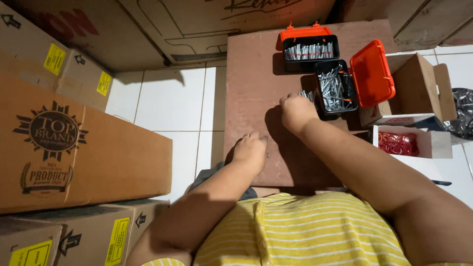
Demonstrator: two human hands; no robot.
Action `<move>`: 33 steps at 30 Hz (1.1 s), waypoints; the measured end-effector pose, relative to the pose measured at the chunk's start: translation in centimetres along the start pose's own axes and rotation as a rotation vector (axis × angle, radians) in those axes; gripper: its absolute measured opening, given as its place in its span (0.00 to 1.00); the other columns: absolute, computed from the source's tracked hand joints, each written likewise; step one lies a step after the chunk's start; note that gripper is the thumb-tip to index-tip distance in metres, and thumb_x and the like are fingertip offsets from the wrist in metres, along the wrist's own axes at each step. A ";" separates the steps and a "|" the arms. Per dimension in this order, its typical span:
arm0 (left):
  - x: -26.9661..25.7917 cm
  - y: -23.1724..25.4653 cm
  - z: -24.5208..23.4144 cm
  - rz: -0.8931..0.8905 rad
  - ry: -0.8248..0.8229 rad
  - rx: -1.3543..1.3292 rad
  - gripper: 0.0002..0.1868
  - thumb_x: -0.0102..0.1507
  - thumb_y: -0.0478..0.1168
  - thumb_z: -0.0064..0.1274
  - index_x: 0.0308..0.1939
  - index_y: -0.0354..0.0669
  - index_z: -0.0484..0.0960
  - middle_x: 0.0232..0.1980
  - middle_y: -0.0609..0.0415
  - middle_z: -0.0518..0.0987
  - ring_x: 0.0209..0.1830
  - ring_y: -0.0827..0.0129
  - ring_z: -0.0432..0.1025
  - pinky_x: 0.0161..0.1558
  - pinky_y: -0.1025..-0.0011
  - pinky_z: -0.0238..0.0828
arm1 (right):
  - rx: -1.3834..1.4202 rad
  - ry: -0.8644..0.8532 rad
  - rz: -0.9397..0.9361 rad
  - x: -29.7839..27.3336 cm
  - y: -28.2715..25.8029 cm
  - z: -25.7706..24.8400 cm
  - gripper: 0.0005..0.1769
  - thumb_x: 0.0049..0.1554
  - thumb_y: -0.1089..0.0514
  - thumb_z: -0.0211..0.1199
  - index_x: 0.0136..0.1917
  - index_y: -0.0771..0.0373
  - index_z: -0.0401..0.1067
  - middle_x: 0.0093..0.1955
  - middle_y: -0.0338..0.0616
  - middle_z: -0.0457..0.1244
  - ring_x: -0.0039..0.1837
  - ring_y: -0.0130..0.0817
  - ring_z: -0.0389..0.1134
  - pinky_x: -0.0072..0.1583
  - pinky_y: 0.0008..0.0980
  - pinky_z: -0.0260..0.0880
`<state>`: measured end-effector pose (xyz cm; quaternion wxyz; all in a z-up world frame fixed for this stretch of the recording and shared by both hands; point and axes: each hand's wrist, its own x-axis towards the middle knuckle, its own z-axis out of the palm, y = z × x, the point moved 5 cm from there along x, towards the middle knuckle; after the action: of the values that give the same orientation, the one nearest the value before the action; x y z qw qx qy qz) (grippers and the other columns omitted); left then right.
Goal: The person sorts and organizes various screws and small metal components from a container into specific small bags or compartments.
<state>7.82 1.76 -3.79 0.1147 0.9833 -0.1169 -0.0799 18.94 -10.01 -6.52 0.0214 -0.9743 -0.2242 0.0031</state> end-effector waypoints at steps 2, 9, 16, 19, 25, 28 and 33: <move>0.3 -0.2 0.5 0.005 -0.014 -0.014 0.11 0.55 0.39 0.44 0.38 0.46 0.78 0.38 0.50 0.70 0.39 0.53 0.70 0.40 0.61 0.71 | -0.027 -0.002 -0.028 0.3 -0.1 0.7 0.13 0.46 0.59 0.47 0.40 0.62 0.70 0.37 0.49 0.61 0.39 0.49 0.66 0.40 0.44 0.69; 0.4 0.2 0.3 0.026 -0.054 -0.021 0.11 0.54 0.37 0.42 0.38 0.44 0.78 0.36 0.47 0.71 0.37 0.51 0.70 0.38 0.59 0.71 | -0.075 0.109 -0.089 -0.8 -1.3 -0.2 0.13 0.45 0.55 0.49 0.35 0.63 0.72 0.35 0.50 0.61 0.40 0.48 0.66 0.39 0.42 0.67; 0.6 0.0 0.4 0.020 -0.107 -0.018 0.12 0.56 0.39 0.42 0.39 0.44 0.78 0.37 0.47 0.70 0.38 0.51 0.70 0.40 0.60 0.71 | -0.215 0.166 -0.101 -2.0 -1.4 -2.4 0.12 0.43 0.55 0.49 0.34 0.58 0.73 0.36 0.43 0.63 0.44 0.43 0.64 0.42 0.37 0.64; 0.3 0.3 -0.5 -0.033 -0.140 -0.041 0.11 0.53 0.36 0.44 0.35 0.42 0.79 0.38 0.47 0.71 0.38 0.51 0.70 0.42 0.61 0.71 | 0.119 0.129 0.055 -2.4 1.0 -6.9 0.15 0.43 0.49 0.56 0.38 0.60 0.73 0.38 0.49 0.63 0.45 0.50 0.65 0.44 0.44 0.67; 0.7 0.6 -0.1 -0.028 -0.181 -0.039 0.11 0.56 0.38 0.41 0.36 0.42 0.79 0.39 0.46 0.72 0.41 0.51 0.70 0.46 0.62 0.69 | -0.035 0.150 0.308 0.4 12.1 -4.1 0.15 0.42 0.53 0.56 0.43 0.58 0.71 0.42 0.48 0.60 0.46 0.48 0.64 0.43 0.42 0.69; 1.0 0.5 -0.1 -0.058 -0.219 -0.023 0.10 0.54 0.38 0.43 0.35 0.42 0.79 0.39 0.47 0.72 0.41 0.53 0.70 0.45 0.62 0.70 | -0.192 0.048 0.241 1.3 13.3 -1.8 0.18 0.42 0.57 0.54 0.47 0.57 0.72 0.45 0.47 0.61 0.46 0.44 0.65 0.44 0.38 0.70; 0.6 1.4 -2.0 -0.107 -0.305 -0.019 0.11 0.51 0.34 0.47 0.36 0.40 0.79 0.39 0.46 0.73 0.45 0.53 0.70 0.46 0.62 0.70 | -0.320 0.021 0.090 1.9 12.1 -0.9 0.17 0.54 0.57 0.43 0.47 0.62 0.72 0.43 0.50 0.63 0.46 0.47 0.64 0.44 0.38 0.68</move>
<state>8.48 0.75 -1.57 0.1003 0.9635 -0.0797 -0.2351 25.96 -20.09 -6.09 -0.1321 -0.9743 -0.1775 -0.0419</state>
